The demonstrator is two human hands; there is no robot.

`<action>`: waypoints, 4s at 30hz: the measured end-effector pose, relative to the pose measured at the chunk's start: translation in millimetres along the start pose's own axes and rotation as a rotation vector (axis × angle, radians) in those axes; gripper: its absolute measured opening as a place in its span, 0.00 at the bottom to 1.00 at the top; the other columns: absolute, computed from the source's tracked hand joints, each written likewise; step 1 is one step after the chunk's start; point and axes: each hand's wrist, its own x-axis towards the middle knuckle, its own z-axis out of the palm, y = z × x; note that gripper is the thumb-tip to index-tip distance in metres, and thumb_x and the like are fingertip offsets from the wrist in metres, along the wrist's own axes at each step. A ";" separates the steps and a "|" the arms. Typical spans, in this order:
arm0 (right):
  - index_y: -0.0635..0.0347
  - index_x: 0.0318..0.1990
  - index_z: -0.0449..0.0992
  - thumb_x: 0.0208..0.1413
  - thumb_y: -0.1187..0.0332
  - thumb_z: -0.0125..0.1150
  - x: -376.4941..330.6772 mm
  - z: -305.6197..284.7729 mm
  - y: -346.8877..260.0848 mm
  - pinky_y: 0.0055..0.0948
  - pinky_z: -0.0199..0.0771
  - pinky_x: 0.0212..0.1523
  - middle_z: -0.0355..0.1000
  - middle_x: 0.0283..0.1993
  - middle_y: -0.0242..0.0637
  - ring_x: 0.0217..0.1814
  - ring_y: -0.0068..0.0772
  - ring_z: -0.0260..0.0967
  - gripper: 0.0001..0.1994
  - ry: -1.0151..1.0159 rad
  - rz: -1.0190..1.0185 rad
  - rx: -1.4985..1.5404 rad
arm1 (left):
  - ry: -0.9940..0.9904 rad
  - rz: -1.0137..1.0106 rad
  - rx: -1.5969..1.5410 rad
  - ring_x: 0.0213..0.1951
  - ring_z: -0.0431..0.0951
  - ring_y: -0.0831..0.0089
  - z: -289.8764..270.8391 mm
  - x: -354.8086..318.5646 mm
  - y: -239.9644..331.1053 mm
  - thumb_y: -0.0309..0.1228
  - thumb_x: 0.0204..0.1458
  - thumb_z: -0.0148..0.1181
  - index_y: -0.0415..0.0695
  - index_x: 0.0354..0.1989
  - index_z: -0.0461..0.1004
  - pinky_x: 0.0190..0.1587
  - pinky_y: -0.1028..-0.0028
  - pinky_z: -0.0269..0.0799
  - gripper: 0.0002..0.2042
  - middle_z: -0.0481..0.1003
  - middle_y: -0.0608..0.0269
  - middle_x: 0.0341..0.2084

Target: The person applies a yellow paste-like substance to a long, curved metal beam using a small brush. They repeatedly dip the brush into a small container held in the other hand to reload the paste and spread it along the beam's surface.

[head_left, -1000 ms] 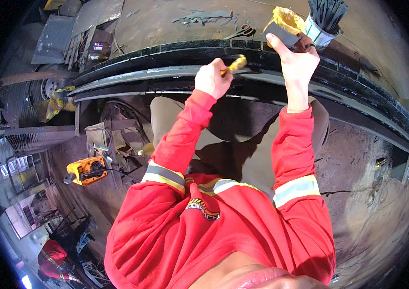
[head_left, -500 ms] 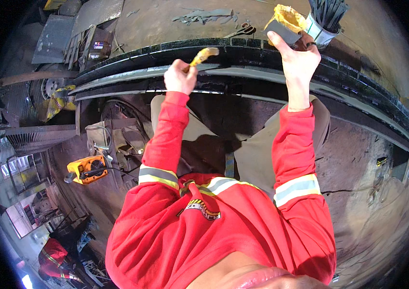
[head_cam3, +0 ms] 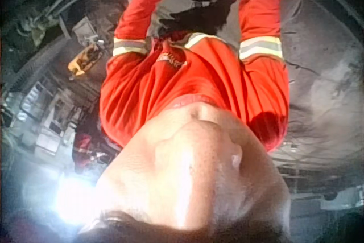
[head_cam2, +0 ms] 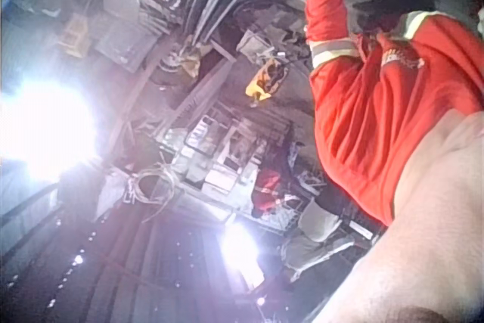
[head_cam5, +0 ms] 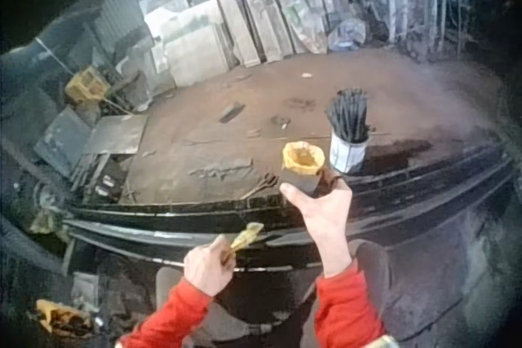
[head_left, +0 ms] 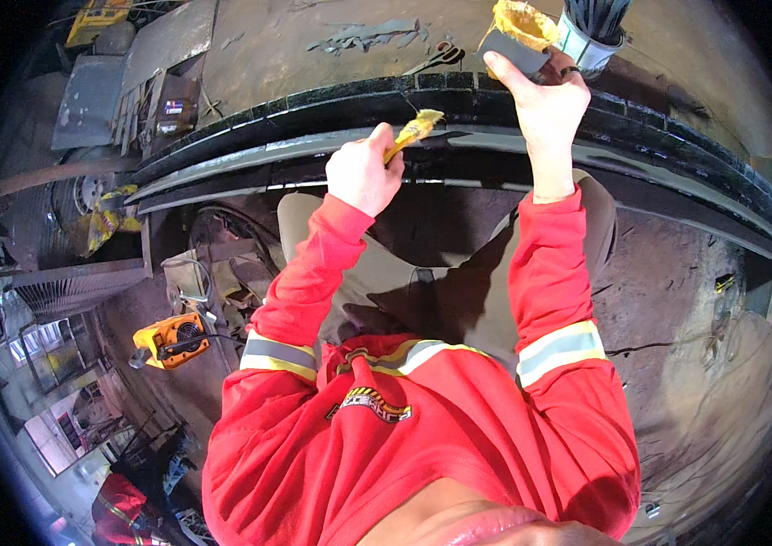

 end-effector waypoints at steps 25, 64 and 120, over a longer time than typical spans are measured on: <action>0.73 0.41 0.73 0.30 0.61 0.80 0.8 -2.4 -13.3 0.24 0.73 0.42 0.76 0.35 0.42 0.36 0.26 0.73 0.31 -0.002 -0.062 -0.115 | 0.224 -0.022 0.024 0.23 0.75 0.51 22.3 10.2 -4.8 0.32 0.44 0.61 0.45 0.25 0.65 0.25 0.58 0.68 0.10 0.72 0.52 0.17; 0.58 0.42 0.74 0.25 0.61 0.79 -16.7 7.6 -14.8 0.36 0.65 0.50 0.74 0.42 0.40 0.46 0.42 0.71 0.30 -0.210 -0.317 -0.450 | -0.335 -0.194 -1.050 0.15 0.57 0.88 -94.1 70.7 -18.6 0.33 0.55 0.58 0.41 0.30 0.72 0.16 0.83 0.49 0.08 0.60 0.77 0.13; 0.68 0.43 0.75 0.28 0.52 0.78 3.7 -12.4 -8.3 0.31 0.73 0.47 0.76 0.39 0.46 0.42 0.36 0.75 0.35 -0.046 -0.167 -0.571 | 0.058 0.126 -0.124 0.25 0.76 0.51 10.2 11.2 -35.1 0.30 0.42 0.63 0.43 0.27 0.71 0.27 0.64 0.70 0.07 0.74 0.52 0.19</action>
